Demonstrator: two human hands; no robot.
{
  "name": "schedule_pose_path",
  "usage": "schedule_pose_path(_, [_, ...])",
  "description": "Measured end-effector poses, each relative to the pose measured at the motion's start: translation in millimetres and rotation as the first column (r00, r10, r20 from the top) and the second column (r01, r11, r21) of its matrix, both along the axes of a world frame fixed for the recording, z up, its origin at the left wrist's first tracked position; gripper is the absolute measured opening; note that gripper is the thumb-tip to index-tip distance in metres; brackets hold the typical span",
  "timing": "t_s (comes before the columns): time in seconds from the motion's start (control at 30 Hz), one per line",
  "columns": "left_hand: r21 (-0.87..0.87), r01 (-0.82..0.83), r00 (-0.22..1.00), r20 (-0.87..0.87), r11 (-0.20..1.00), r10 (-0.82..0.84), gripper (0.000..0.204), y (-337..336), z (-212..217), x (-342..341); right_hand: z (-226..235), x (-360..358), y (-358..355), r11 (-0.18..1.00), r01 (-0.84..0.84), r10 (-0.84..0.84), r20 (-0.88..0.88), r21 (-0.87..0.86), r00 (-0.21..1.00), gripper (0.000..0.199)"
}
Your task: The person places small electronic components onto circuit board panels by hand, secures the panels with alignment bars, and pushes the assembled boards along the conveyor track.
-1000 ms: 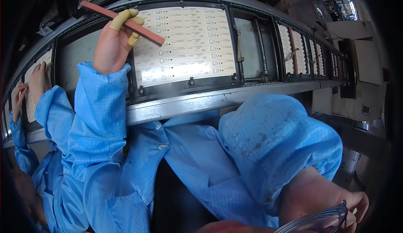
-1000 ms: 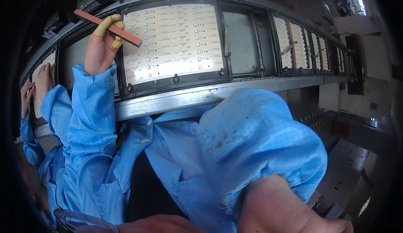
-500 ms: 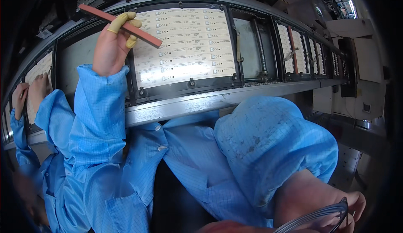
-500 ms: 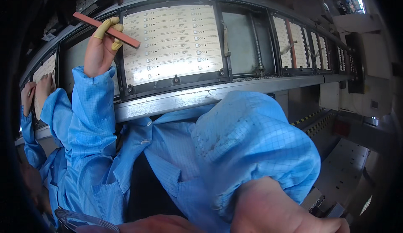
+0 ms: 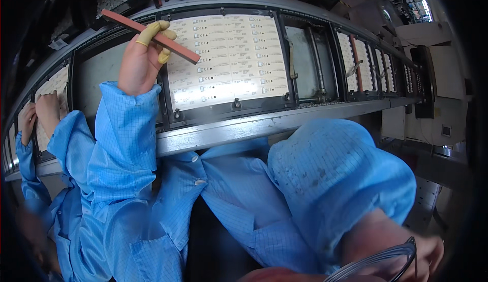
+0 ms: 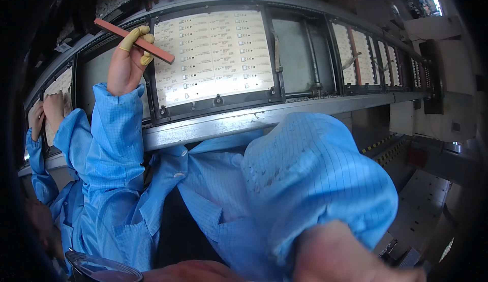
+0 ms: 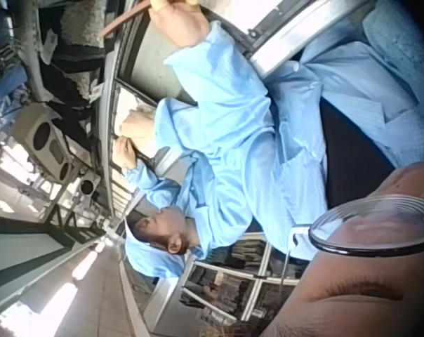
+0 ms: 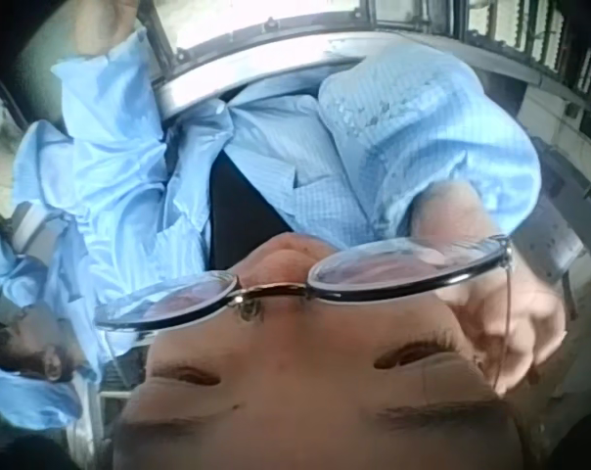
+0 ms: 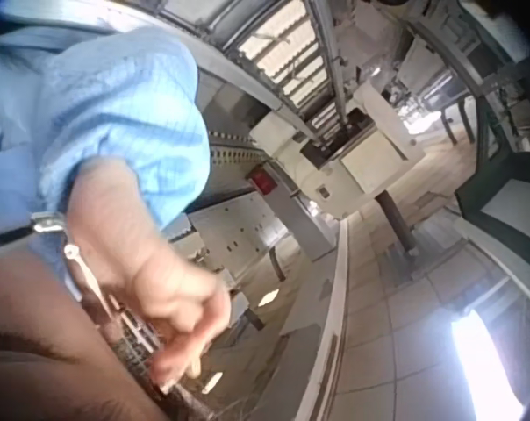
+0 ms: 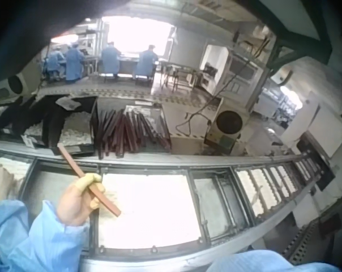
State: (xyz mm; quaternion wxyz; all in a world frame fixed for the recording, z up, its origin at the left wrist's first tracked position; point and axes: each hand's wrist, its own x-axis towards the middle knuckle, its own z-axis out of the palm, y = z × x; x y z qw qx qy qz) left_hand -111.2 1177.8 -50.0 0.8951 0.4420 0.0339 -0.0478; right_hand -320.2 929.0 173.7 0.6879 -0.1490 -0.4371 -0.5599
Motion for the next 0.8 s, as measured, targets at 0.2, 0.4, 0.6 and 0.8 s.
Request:
schedule_pose_path(0.2, [-0.009, 0.056, 0.998, 0.006, 0.998, -0.055, 0.025, -7, 4, 4, -58, 76, -18, 0.956, -0.065, -0.102, -0.533, -0.285, 0.840, 0.012])
schedule_pose_path(0.4, [0.052, 0.068, 0.998, 0.005, 0.996, -0.068, 0.025, 6, -9, -1, -91, 115, 18, 0.364, -0.684, 0.299, -0.616, -0.633, 0.729, 0.048])
schedule_pose_path(0.6, [0.295, 0.131, 0.990, -0.080, 0.947, -0.112, 0.026, -2, 5, 1, -88, 111, 17, 0.477, -0.660, 0.162, -0.680, -0.580, 0.715, 0.044])
schedule_pose_path(0.8, [0.243, 0.286, 0.958, -0.073, 0.927, -0.277, 0.031, -1, 11, 7, -84, 95, 22, 0.546, -0.706, 0.094, -0.805, -0.450, 0.586, 0.039])
